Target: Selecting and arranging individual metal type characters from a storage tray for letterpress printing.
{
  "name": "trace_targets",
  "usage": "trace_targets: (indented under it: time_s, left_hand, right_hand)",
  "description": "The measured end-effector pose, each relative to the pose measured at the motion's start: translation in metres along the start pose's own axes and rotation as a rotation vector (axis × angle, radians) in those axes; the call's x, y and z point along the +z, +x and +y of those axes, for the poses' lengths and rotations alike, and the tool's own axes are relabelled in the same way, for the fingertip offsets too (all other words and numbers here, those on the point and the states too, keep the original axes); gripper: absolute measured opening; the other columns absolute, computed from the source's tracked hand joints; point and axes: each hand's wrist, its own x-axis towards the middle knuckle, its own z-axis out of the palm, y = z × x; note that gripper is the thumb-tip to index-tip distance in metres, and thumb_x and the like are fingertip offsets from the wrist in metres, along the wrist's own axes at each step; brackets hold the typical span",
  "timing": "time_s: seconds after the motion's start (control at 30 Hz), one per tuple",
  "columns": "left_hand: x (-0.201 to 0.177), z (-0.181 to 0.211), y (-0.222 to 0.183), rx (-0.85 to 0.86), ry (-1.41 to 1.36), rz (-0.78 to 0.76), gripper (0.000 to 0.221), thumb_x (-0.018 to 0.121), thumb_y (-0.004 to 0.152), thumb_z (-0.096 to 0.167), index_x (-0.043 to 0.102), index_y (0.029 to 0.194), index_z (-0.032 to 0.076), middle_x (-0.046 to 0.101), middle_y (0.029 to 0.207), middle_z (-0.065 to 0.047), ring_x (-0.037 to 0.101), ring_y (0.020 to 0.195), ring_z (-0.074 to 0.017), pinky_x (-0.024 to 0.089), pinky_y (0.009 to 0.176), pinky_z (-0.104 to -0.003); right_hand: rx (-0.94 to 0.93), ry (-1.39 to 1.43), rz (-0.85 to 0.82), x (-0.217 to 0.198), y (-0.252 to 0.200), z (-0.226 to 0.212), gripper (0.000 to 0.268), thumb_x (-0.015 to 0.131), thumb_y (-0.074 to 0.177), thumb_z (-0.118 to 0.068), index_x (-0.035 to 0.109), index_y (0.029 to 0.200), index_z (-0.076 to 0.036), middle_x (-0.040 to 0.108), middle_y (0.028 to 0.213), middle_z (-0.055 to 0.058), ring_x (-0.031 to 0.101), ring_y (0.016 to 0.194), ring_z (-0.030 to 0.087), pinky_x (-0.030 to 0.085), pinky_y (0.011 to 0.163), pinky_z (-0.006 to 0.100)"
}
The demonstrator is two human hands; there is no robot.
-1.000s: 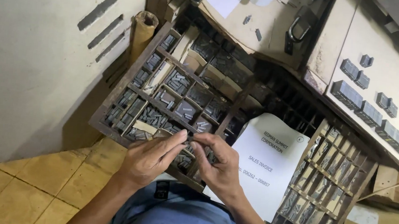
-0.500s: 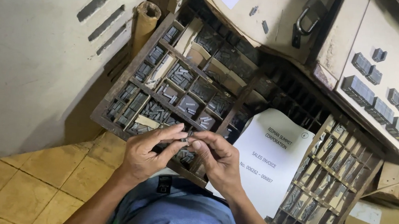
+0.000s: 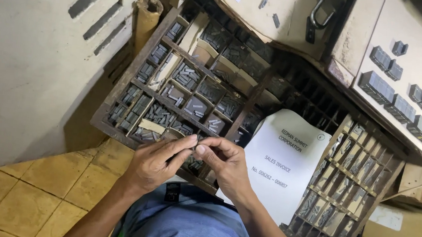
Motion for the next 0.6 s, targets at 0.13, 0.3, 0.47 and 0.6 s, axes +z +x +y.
trace_targets:
  time_s: [0.13,0.3,0.47,0.6]
  left_hand:
    - [0.002,-0.002,-0.004,0.035,0.040,0.019,0.035,0.079,0.085,0.002,0.079,0.119,0.012,0.082,0.092,-0.010,0.078,0.077,-0.0310,0.068,0.059,-0.044]
    - [0.005,-0.027,-0.032,0.135,0.167,-0.191,0.028,0.073,0.097,0.006,0.072,0.125,0.004,0.078,0.118,-0.003,0.076,0.100,-0.0121,0.057,0.097,-0.028]
    - [0.009,-0.028,-0.023,0.076,0.271,-0.087,0.019,0.072,0.104,-0.019,0.082,0.106,-0.002,0.078,0.109,-0.017,0.075,0.096,-0.0263,0.058,0.094,-0.037]
    - [0.000,-0.051,-0.020,0.117,0.232,-0.092,0.009,0.085,0.102,-0.023,0.080,0.106,-0.017,0.077,0.106,-0.030,0.075,0.093,-0.0376,0.062,0.089,-0.045]
  right_hand:
    - [0.001,-0.019,0.031,-0.002,0.000,0.009,0.010,0.080,0.087,-0.002,0.078,0.094,0.004,0.077,0.077,0.014,0.071,0.074,0.015,0.060,0.071,0.031]
    - [-0.108,-0.266,0.047,-0.013,-0.008,0.036,0.008,0.076,0.093,-0.016,0.077,0.098,-0.010,0.077,0.090,-0.001,0.067,0.081,0.005,0.056,0.078,0.022]
    - [-0.308,-0.491,-0.094,-0.008,-0.017,0.021,0.023,0.062,0.105,-0.028,0.068,0.120,-0.010,0.073,0.110,0.007,0.070,0.097,0.019,0.055,0.092,0.031]
    - [-0.601,-0.602,-0.248,-0.022,-0.005,0.043,0.024,0.061,0.108,-0.015,0.060,0.130,-0.004,0.071,0.119,0.016,0.072,0.099,0.025,0.064,0.096,0.034]
